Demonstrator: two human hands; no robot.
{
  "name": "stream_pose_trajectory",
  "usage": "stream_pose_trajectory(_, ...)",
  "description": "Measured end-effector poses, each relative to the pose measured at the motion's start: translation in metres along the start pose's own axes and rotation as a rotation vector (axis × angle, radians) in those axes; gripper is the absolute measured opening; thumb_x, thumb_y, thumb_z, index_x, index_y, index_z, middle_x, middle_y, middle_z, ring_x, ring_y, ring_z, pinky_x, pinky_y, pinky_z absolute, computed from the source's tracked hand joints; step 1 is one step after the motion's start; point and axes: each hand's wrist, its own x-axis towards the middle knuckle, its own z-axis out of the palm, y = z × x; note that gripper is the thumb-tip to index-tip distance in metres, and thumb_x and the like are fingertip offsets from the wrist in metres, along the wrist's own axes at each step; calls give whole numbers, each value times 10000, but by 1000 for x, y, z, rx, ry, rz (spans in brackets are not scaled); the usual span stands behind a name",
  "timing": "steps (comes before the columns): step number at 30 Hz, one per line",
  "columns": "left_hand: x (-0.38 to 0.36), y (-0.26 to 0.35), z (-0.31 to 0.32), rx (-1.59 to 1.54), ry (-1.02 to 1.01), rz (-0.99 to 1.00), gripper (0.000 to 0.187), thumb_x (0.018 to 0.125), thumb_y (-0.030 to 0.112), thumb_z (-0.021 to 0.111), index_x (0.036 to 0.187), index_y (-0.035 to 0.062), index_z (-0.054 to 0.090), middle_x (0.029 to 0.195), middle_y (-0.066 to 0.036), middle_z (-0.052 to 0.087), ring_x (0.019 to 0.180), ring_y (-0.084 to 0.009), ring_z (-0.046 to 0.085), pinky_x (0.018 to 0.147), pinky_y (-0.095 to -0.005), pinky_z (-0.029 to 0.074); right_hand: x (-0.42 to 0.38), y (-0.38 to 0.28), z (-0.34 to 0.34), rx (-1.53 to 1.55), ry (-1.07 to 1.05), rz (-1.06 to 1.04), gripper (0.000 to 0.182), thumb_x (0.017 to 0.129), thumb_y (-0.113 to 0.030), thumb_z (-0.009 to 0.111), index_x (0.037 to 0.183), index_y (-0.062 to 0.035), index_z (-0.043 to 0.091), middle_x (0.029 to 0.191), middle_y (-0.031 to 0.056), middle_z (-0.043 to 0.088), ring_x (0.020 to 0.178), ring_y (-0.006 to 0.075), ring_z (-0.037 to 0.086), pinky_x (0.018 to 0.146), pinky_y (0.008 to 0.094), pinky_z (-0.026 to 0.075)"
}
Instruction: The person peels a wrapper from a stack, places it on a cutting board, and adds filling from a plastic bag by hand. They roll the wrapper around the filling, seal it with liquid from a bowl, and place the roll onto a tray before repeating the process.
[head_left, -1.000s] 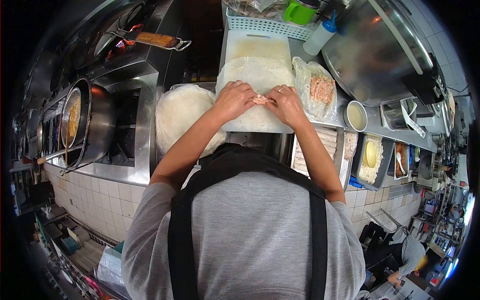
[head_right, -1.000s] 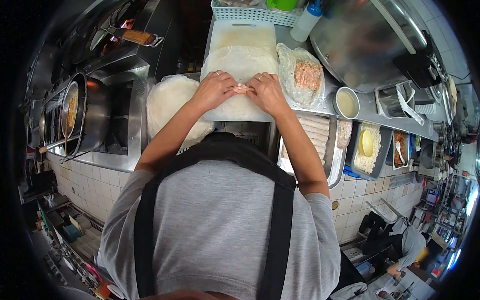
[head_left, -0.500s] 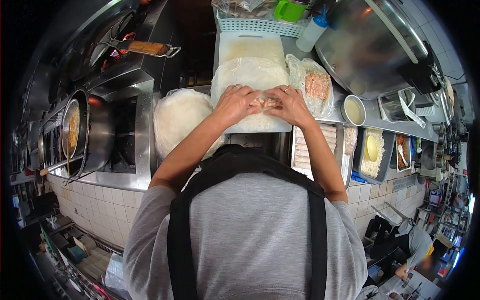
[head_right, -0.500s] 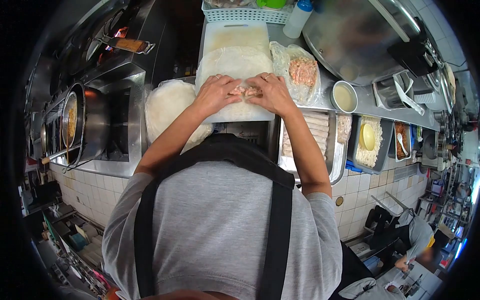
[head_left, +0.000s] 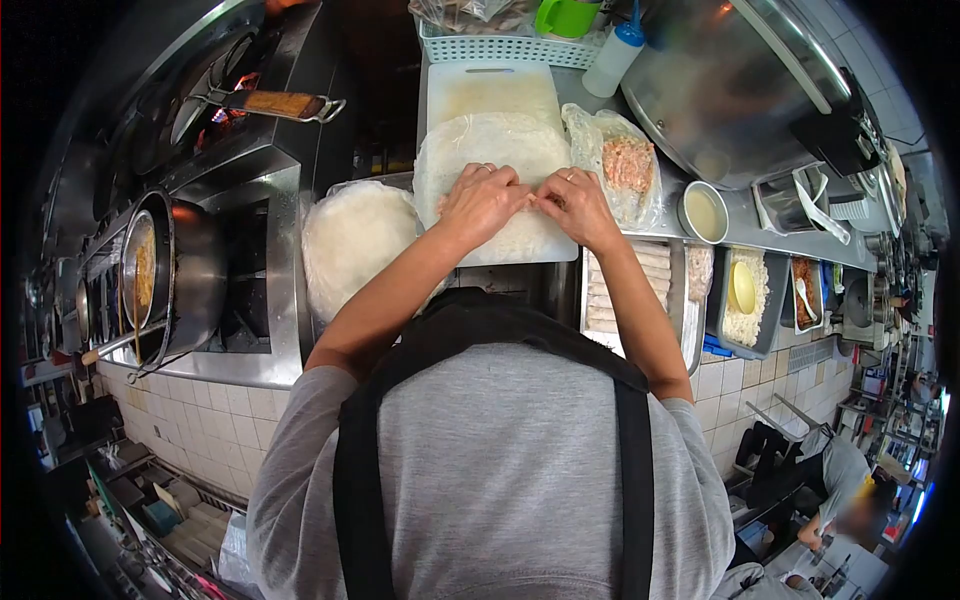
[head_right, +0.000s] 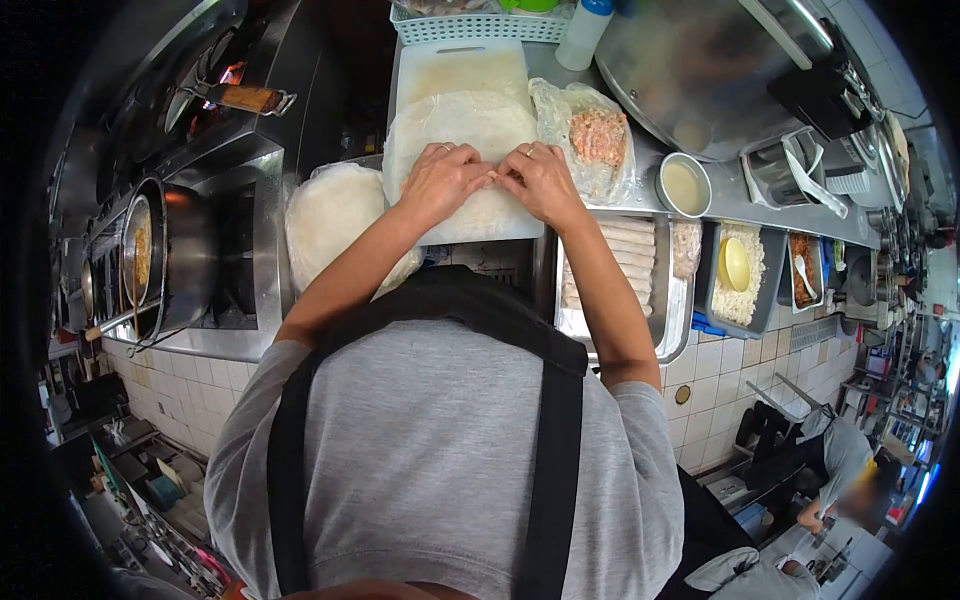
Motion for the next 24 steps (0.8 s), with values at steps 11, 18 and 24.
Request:
stream_pose_trajectory(11,2,3,0,10,-47,-18,243,829,263,717,1035,138,743,970,-52,640,945,-257,608,864,-409,439,-7,14,2,22,-26,14,260,747,-227,770,978,-123,714,995,62,652,1004,272,580,882,417,407)
stream_pose_trajectory(18,15,13,12,-2,-93,20,384,805,251,737,1161,117,686,1005,-71,652,965,-279,617,884,-404,445,-14,22,-3,69,-73,120,340,738,-220,768,1051,-111,691,1014,93,649,1030,302,581,891,428,438)
stream_pose_trajectory(24,-6,-2,-10,-46,-33,-2,634,750,277,779,1305,58,567,1231,-158,611,1155,-361,561,975,-446,432,-28,6,-8,-95,90,60,454,718,-268,778,1136,-125,673,1071,89,652,1061,295,587,912,434,424)
